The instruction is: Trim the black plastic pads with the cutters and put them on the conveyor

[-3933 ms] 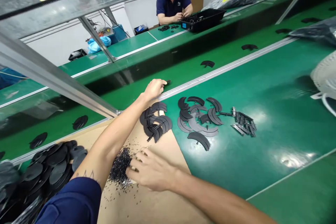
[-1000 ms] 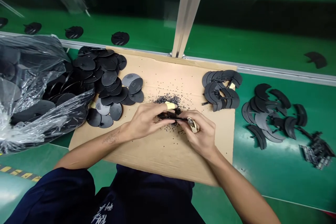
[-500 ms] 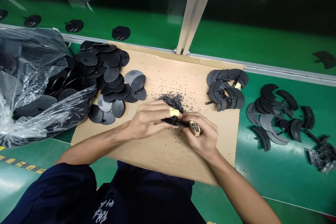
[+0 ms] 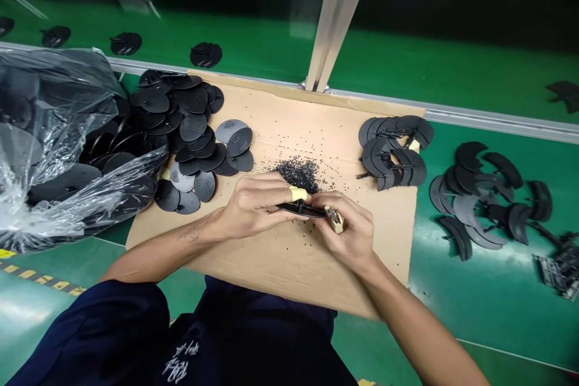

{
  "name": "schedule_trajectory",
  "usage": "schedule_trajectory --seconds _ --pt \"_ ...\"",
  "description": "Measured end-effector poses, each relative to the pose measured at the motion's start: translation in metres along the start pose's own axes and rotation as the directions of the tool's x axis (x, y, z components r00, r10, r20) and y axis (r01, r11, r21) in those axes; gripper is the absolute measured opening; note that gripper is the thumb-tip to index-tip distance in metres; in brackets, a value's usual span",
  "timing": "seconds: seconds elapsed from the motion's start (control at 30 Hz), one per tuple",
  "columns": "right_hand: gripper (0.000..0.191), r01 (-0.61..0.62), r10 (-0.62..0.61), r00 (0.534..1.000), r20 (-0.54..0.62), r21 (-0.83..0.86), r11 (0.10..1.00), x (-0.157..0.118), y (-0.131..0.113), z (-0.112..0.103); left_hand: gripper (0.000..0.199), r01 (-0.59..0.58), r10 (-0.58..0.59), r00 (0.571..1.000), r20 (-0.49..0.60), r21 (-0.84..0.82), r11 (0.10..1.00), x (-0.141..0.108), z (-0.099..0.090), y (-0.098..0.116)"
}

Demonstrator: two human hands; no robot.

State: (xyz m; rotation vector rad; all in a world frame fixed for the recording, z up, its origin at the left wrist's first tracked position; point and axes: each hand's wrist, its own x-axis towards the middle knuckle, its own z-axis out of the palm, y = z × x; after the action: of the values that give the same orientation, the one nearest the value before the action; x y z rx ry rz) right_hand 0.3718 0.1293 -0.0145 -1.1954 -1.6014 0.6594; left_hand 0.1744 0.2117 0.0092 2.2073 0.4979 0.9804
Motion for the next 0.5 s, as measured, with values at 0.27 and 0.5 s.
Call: schedule_trajectory --seconds 0.27,0.5 --pt "0.014 0.019 -0.019 1.000 -0.005 0.005 1.000 0.0006 0.0016 -0.0005 0.021 -0.035 0.034 0.999 0.021 0.036 0.999 0.0001 0.0023 0.0028" --pt "0.002 -0.034 0.034 0.999 -0.002 0.072 0.997 0.0017 -0.0031 0.0008 0.024 0.035 -0.035 0.999 0.035 -0.015 0.999 0.0005 0.0017 0.0053"
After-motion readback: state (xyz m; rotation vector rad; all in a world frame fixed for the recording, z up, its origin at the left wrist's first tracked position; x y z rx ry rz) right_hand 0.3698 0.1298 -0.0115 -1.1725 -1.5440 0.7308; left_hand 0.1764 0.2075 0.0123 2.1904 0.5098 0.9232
